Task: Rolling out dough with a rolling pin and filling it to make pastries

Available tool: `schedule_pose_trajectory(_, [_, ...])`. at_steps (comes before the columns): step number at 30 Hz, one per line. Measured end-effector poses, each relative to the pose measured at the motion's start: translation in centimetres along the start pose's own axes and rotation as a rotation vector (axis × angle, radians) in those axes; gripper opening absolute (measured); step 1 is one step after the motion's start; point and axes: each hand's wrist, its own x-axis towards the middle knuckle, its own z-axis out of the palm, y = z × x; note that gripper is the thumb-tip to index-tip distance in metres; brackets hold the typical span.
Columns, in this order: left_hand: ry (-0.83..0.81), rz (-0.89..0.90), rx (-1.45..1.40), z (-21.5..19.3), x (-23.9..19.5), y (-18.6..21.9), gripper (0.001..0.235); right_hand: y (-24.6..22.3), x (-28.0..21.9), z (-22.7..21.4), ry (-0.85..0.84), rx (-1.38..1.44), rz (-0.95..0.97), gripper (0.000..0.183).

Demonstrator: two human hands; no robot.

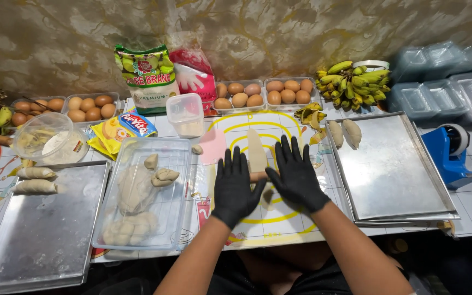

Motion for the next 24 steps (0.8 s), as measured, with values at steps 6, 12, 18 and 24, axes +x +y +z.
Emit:
schedule_pose_trajectory(6, [0.053,-0.121,0.034,2.5,10.6,-3.2,0.095,2.7,9.7,2.5,0.084,0.021,0.11,0.081])
schedule_pose_trajectory(12, [0.107,0.004,0.008,0.3,2.8,-0.8,0.087,0.6,3.0,0.8,0.029,0.029,0.047,0.077])
schedule_pose_trajectory(18, [0.01,0.04,-0.066,0.7,-4.3,1.0,0.089,-0.3,-4.7,2.8,0.015,-0.037,-0.012,0.081])
schedule_pose_trajectory(24, [-0.041,-0.042,0.06,2.9,6.7,-2.0,0.092,1.4,4.8,1.9,0.04,-0.059,0.045,0.077])
